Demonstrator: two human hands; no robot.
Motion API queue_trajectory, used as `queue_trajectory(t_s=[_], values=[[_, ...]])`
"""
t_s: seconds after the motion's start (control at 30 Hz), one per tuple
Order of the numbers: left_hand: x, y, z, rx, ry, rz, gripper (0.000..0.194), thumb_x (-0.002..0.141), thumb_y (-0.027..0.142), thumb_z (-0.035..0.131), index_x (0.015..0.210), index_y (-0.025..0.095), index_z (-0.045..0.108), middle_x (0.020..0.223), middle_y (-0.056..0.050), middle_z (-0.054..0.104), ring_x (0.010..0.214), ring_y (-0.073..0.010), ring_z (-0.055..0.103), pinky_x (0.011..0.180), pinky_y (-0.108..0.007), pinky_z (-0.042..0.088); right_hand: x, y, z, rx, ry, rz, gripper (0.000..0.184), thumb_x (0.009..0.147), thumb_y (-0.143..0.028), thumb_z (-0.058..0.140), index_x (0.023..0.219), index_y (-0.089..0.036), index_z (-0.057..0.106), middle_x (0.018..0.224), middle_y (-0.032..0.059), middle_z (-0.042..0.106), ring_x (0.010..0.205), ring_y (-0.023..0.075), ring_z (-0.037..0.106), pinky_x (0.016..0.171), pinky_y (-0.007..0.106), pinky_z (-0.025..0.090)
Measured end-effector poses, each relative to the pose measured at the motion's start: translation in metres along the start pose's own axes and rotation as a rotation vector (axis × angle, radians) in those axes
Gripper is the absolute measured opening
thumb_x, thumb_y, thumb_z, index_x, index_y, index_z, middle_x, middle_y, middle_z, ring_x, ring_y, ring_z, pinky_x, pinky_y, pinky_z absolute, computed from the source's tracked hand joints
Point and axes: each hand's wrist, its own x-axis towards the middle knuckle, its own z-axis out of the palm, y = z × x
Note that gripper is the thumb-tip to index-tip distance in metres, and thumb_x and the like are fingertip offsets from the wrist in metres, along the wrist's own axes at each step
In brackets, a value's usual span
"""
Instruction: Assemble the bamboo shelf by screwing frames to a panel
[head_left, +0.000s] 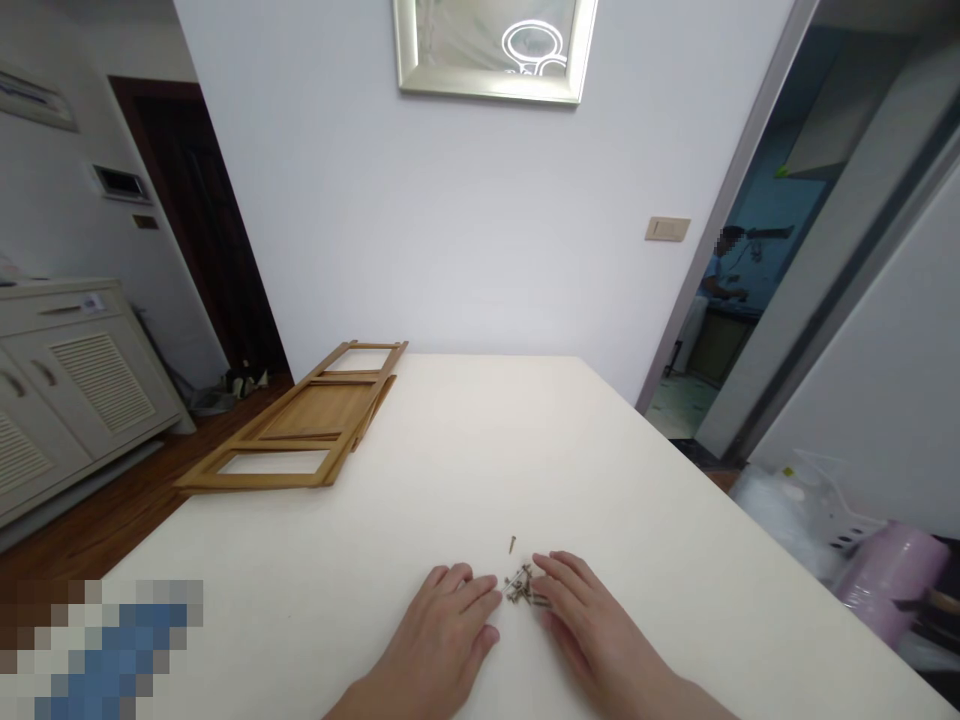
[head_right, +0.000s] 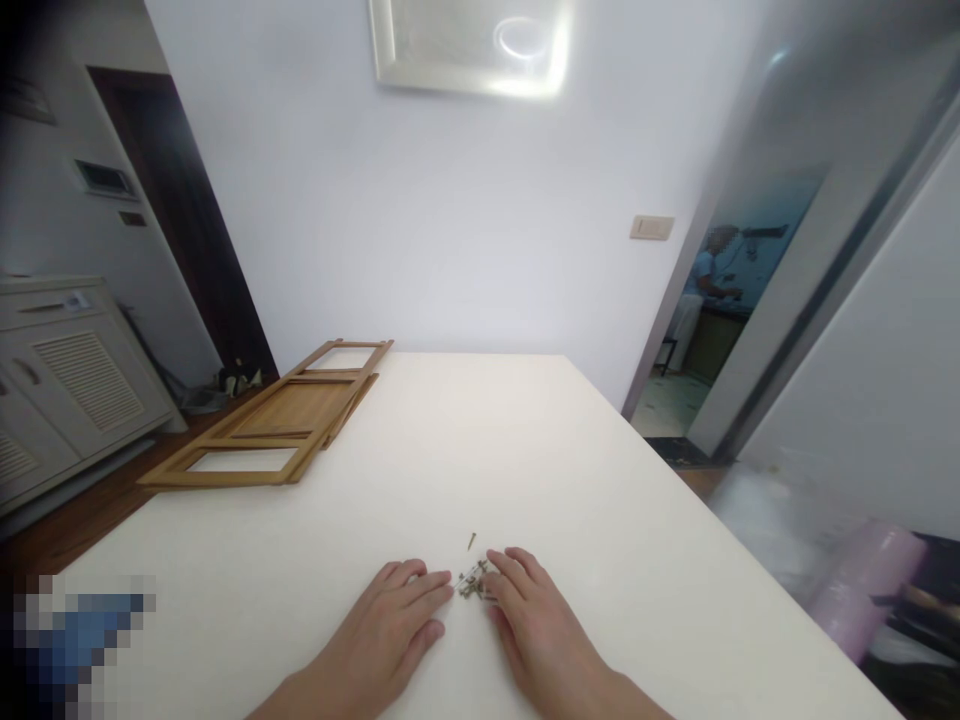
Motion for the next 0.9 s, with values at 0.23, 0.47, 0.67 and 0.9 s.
queue_trajectory(t_s=[0.23, 0.47, 0.67, 0.9], values=[[-0.002, -0.012, -0.002, -0.006, 0.089, -0.044, 0.025, 0.087, 0.018, 0.051, 0.109, 0.025, 0.062, 0.117, -0.002, 0.064, 0.106, -0.0218, 0.054, 0.095, -0.044, 0.044, -0.003, -0.005, 0.005, -0.193, -0.042, -0.076, 0.044, 0.094, -0.036, 0.041, 0.138, -0.029, 0.044, 0.140, 0.0033, 0.050, 0.123, 0.0259, 0.047, 0.104, 0.045, 0.041], [-0.001, -0.016, -0.004, -0.023, 0.067, -0.052, 0.019, 0.087, 0.015, 0.050, 0.099, 0.021, 0.063, 0.110, -0.004, 0.065, 0.101, -0.0223, 0.055, 0.088, -0.044, 0.047, -0.010, 0.003, -0.007, -0.209, -0.087, 0.101, 0.043, 0.094, -0.043, 0.039, 0.136, -0.036, 0.046, 0.137, 0.0050, 0.051, 0.122, 0.0269, 0.048, 0.101, 0.048, 0.043], [0.000, -0.018, -0.004, -0.076, 0.060, -0.035, 0.022, 0.087, 0.009, 0.047, 0.089, 0.022, 0.065, 0.104, -0.003, 0.067, 0.096, -0.0196, 0.056, 0.084, -0.039, 0.049, -0.019, 0.004, -0.019, -0.138, -0.076, 0.122, 0.043, 0.095, -0.040, 0.036, 0.138, -0.034, 0.043, 0.142, 0.0046, 0.046, 0.126, 0.0242, 0.044, 0.103, 0.045, 0.043], [-0.002, -0.024, 0.002, -0.117, 0.081, -0.001, 0.030, 0.086, 0.005, 0.045, 0.083, 0.023, 0.068, 0.100, -0.004, 0.068, 0.094, -0.0184, 0.057, 0.083, -0.036, 0.049, -0.024, 0.019, -0.023, -0.183, 0.062, 0.207, 0.044, 0.095, -0.038, 0.035, 0.133, -0.021, 0.050, 0.134, 0.0096, 0.054, 0.122, 0.0258, 0.048, 0.103, 0.046, 0.044]])
